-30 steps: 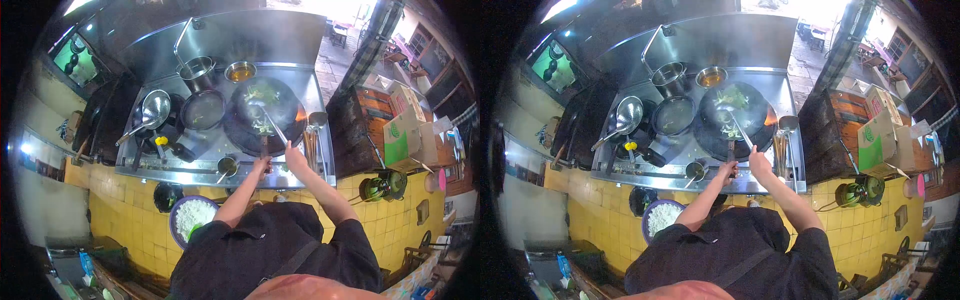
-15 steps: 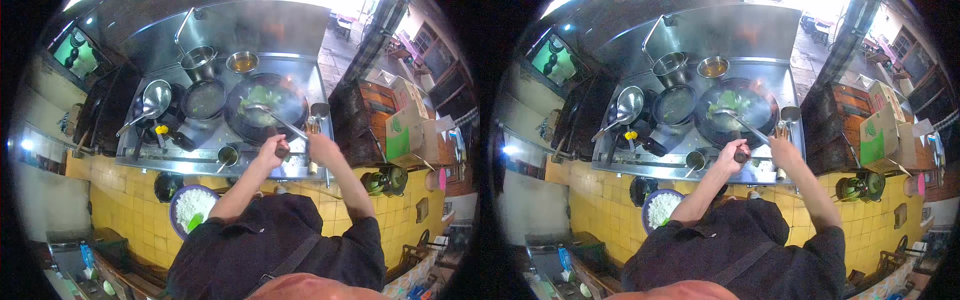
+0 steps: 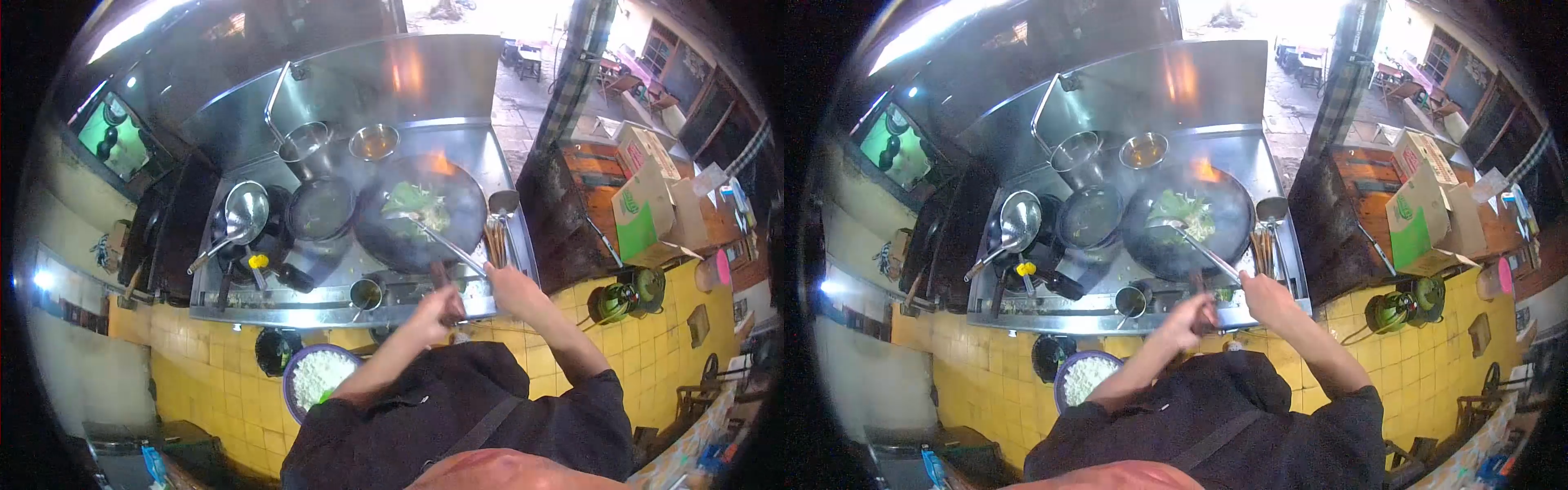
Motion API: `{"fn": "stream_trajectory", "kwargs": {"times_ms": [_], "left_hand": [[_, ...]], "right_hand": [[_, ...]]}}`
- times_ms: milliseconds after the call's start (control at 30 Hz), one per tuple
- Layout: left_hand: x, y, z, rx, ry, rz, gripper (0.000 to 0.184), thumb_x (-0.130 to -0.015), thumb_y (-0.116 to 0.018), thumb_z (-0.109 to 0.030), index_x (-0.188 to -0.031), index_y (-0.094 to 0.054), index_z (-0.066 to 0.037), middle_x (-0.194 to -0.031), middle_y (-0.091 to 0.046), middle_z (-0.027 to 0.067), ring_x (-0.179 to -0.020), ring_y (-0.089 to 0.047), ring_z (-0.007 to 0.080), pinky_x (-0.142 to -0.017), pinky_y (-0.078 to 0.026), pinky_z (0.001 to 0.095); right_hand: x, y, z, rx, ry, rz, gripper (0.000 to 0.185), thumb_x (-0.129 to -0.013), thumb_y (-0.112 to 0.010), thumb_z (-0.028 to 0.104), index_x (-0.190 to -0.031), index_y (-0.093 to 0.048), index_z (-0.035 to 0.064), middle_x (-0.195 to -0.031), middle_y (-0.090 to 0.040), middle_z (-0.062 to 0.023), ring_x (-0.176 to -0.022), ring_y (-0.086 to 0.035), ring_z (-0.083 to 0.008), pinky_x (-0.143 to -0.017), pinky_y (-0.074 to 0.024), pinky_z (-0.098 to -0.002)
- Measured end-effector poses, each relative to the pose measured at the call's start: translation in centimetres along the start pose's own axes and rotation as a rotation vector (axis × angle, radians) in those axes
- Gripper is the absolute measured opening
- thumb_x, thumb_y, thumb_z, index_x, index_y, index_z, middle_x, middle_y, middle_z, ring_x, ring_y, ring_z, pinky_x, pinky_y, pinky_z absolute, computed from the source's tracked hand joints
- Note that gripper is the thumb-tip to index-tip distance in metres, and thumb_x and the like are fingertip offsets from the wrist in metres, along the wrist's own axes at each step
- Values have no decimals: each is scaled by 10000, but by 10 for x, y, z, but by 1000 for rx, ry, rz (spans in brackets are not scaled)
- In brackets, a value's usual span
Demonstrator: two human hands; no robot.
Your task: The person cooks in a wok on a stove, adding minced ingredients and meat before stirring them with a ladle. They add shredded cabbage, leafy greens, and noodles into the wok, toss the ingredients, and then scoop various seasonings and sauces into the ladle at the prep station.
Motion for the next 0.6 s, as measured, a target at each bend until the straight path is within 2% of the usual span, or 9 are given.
{"fn": "stream_trajectory", "kwargs": {"times_ms": [100, 167, 200, 333, 400, 467, 500, 567, 600], "left_hand": [[-55, 50, -33, -113, -131, -6, 184, -888, -570, -154, -715, -532, -105, -577, -529, 23, -540, -512, 115, -530, -440, 256], [-55, 60, -41, -415, -298, -81, 235, -868, -580, -290, -758, -569, -82, -627, -554, 62, -552, -527, 205, -601, -461, 351], [-47, 54, -21, -443, -251, -220, 267, -871, -560, -323, -767, -580, -78, -617, -548, 65, -565, -523, 223, -650, -453, 383], [-17, 33, 31, -107, -37, 0, 171, -901, -543, -200, -851, -563, -37, -647, -545, 56, -614, -545, 186, -555, -463, 329], [-35, 44, -13, -500, -241, -39, 203, -913, -542, -231, -831, -570, -47, -641, -560, 40, -580, -540, 178, -583, -474, 356], [-89, 87, -44, -88, -173, 82, 250, -901, -541, -291, -778, -579, -76, -642, -566, 34, -582, -536, 182, -615, -458, 379], [-88, 88, -37, -91, -174, 88, 250, -901, -541, -291, -778, -579, -76, -642, -566, 34, -582, -536, 182, -615, -458, 379], [-83, 86, -28, -385, -300, -96, 254, -901, -545, -293, -748, -553, -90, -619, -540, 25, -560, -517, 176, -589, -445, 369], [-32, 44, -13, -452, -203, -253, 240, -920, -530, -263, -765, -530, -80, -611, -524, 28, -530, -503, 168, -552, -445, 334]], "right_hand": [[8, -10, 1, 104, 57, -41, 296, -895, -421, 47, -1170, -504, -26, -752, -631, -213, -737, -650, -396, -612, -525, -478], [7, -22, 2, 114, -12, -45, 306, -905, -407, 63, -1183, -503, -21, -764, -637, -209, -736, -657, -386, -613, -532, -471], [1, -26, -2, 125, -85, -56, 316, -915, -392, 79, -1196, -501, -15, -776, -644, -204, -734, -663, -376, -614, -538, -464], [-3, -31, -1, 120, -88, -104, 339, -956, -341, 133, -1229, -493, 1, -821, -655, -211, -769, -667, -365, -642, -543, -466], [-1, -24, 2, 77, -77, -75, 329, -964, -335, 153, -1199, -507, 0, -828, -653, -222, -785, -664, -369, -652, -541, -474], [-5, -28, -1, 26, -103, 33, 309, -959, -347, 157, -1160, -519, -4, -824, -654, -225, -786, -661, -377, -663, -542, -474], [-9, -45, -11, 40, -67, -101, 284, -954, -364, 149, -1127, -526, -9, -798, -654, -217, -771, -666, -371, -649, -548, -461], [-4, -32, 2, 32, -131, -100, 281, -952, -371, 144, -1129, -525, -10, -793, -655, -219, -764, -669, -366, -634, -549, -457], [-3, -29, 7, 16, -197, -84, 278, -949, -377, 138, -1132, -524, -11, -789, -655, -220, -756, -671, -360, -620, -550, -453]]}}
Point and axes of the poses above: each hand's wrist, its own x-axis away from the middle knuckle, its own y-axis out of the back of the hand, z = x × y, the point moved 5 cm from there along -x, towards the middle knuckle
